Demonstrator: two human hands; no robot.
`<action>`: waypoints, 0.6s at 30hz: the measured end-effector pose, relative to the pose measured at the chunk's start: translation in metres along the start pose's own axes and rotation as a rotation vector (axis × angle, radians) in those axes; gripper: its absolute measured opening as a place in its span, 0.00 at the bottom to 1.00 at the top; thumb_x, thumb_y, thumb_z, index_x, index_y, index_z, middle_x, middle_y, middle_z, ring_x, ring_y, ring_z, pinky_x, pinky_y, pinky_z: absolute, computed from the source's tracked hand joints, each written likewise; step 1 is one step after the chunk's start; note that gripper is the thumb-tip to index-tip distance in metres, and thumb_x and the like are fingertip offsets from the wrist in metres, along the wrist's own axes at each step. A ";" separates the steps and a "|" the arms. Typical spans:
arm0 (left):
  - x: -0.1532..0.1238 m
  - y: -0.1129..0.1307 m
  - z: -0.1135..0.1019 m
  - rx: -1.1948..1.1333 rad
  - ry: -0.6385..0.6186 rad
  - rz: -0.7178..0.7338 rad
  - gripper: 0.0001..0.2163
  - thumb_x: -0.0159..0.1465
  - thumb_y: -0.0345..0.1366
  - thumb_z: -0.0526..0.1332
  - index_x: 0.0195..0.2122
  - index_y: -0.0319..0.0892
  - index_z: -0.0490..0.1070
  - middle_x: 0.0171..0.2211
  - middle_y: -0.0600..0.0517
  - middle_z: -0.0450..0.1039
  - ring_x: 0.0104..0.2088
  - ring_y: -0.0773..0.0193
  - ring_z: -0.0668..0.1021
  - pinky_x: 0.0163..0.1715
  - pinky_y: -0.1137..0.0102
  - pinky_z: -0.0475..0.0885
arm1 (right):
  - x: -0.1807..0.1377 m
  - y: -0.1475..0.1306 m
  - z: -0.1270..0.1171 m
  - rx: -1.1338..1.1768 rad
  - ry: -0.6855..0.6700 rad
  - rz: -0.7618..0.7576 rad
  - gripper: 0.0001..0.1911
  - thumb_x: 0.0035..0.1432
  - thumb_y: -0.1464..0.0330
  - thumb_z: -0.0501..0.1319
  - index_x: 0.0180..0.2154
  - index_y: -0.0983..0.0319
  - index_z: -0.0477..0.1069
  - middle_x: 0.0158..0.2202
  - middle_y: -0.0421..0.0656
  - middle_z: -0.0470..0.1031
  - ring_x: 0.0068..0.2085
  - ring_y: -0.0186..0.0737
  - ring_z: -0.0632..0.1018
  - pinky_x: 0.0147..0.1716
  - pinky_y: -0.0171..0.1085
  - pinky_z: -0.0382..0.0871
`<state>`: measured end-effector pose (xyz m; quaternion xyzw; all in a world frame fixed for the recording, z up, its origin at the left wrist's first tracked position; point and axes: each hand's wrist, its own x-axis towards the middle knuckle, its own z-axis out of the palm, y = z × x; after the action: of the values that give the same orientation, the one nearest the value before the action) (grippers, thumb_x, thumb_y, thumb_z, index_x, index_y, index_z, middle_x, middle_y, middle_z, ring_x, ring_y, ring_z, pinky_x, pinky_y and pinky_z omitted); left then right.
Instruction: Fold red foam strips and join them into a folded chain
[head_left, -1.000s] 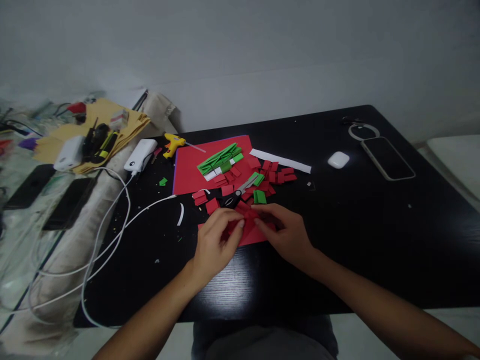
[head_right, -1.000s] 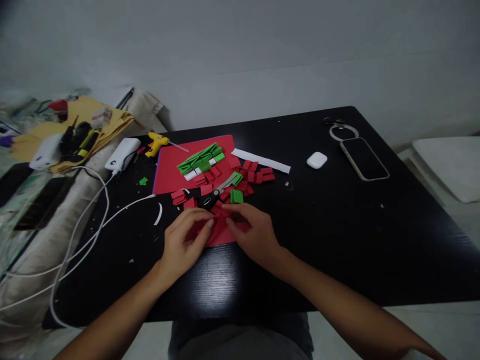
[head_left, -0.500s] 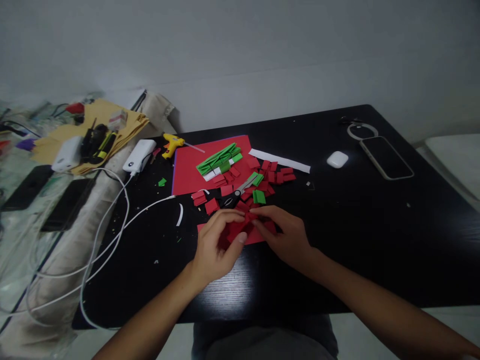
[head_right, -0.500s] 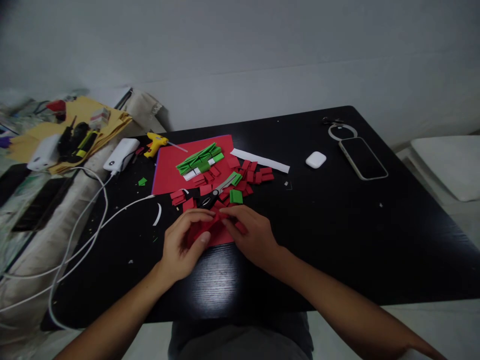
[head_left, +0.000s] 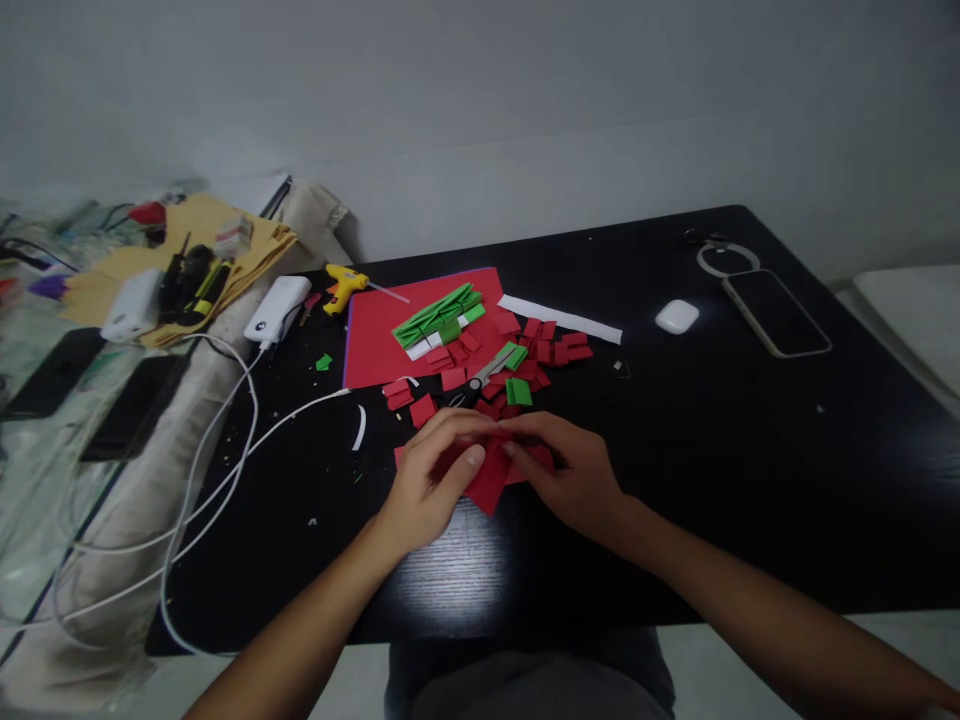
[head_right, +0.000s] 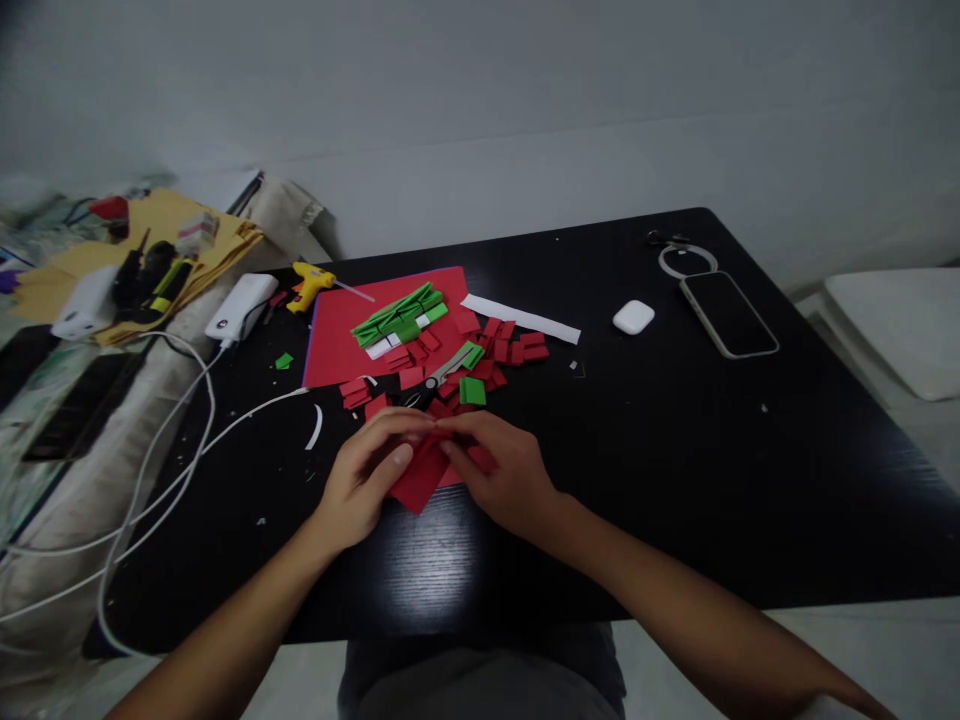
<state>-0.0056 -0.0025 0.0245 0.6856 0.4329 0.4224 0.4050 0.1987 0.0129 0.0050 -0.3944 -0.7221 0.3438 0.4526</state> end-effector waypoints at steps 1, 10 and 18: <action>0.000 0.000 0.000 0.007 -0.007 0.013 0.11 0.73 0.37 0.57 0.52 0.44 0.76 0.50 0.44 0.76 0.52 0.54 0.77 0.54 0.59 0.71 | 0.000 0.000 0.000 0.003 0.004 0.001 0.09 0.67 0.70 0.63 0.47 0.55 0.78 0.43 0.44 0.84 0.43 0.43 0.84 0.46 0.42 0.80; 0.001 0.001 -0.002 0.015 -0.056 0.013 0.09 0.73 0.39 0.58 0.48 0.45 0.76 0.51 0.45 0.75 0.53 0.54 0.76 0.54 0.59 0.71 | 0.000 -0.003 -0.001 0.010 0.012 0.001 0.09 0.66 0.71 0.63 0.46 0.56 0.79 0.43 0.44 0.84 0.42 0.42 0.84 0.45 0.42 0.80; 0.000 0.001 0.000 -0.033 -0.064 -0.011 0.09 0.72 0.38 0.59 0.49 0.44 0.76 0.49 0.45 0.75 0.52 0.55 0.77 0.51 0.61 0.72 | 0.001 -0.003 0.000 0.035 0.012 0.032 0.10 0.65 0.72 0.63 0.46 0.56 0.79 0.43 0.43 0.85 0.42 0.42 0.84 0.45 0.41 0.80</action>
<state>-0.0050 -0.0023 0.0253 0.6895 0.4166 0.4052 0.4323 0.1981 0.0128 0.0081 -0.4000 -0.7067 0.3611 0.4584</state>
